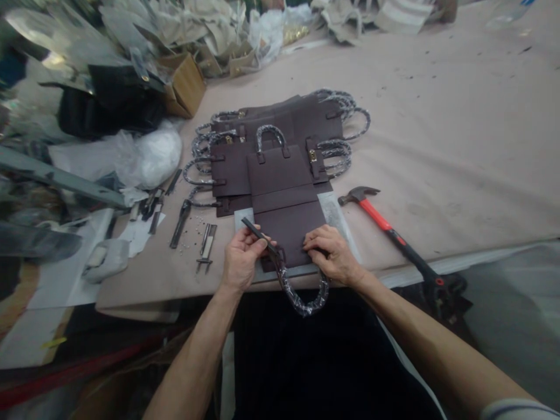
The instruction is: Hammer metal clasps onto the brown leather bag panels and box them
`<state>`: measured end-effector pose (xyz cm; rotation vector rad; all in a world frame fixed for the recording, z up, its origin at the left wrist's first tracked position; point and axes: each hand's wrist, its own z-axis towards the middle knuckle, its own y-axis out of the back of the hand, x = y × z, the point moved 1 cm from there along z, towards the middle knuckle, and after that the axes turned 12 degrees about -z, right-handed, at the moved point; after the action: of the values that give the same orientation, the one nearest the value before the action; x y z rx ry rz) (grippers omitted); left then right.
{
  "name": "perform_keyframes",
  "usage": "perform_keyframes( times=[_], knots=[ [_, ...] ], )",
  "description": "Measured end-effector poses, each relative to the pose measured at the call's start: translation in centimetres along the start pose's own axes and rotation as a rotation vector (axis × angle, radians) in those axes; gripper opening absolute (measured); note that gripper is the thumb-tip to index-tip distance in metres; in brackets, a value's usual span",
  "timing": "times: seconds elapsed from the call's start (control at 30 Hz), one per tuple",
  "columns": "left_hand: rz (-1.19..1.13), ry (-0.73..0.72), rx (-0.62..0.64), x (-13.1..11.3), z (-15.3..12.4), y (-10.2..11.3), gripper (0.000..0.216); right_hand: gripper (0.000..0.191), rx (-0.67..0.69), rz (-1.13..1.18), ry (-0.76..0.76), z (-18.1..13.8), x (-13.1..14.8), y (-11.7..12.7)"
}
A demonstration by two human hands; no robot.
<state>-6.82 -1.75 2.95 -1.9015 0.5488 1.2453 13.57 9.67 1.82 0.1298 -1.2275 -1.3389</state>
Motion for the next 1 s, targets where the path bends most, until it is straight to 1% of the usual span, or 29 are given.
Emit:
perform_keyframes(
  times=[0.07, 0.2, 0.4, 0.5, 0.63, 0.7, 0.83, 1.0],
  knots=[
    [-0.015, -0.011, 0.028, 1.0, 0.0, -1.0, 0.058, 0.017, -0.004, 0.000, -0.001, 0.0, 0.1, 0.1],
    [0.057, -0.062, 0.072, 2.0, -0.3, -1.9, 0.039, 0.016, -0.031, 0.015, -0.019, -0.1, 0.0, 0.1],
    [0.193, -0.235, 0.128, 2.4, -1.3, -1.6, 0.017, 0.016, -0.230, 0.050, -0.114, -0.4, -0.3, 0.0],
    [0.327, -0.331, 0.193, 2.4, -1.8, -1.3, 0.013, 0.017, -0.247, 0.046, -0.141, -0.5, -0.3, -0.1],
    [0.531, -0.465, 0.261, 2.3, -2.4, -1.1, 0.016, 0.017, -0.243, 0.041, -0.141, -0.5, -0.3, -0.1],
    [0.523, -0.463, 0.249, 2.4, -2.4, -1.1, 0.016, 0.016, -0.244, 0.036, -0.136, -0.4, -0.3, -0.1],
    [0.444, -0.398, 0.204, 2.9, -2.2, -0.9, 0.013, 0.016, -0.248, 0.031, -0.126, -0.4, -0.3, -0.1],
    [0.463, -0.379, 0.199, 3.2, -1.9, -0.9, 0.012, 0.015, -0.254, 0.021, -0.115, -0.4, -0.3, -0.1]
  ],
)
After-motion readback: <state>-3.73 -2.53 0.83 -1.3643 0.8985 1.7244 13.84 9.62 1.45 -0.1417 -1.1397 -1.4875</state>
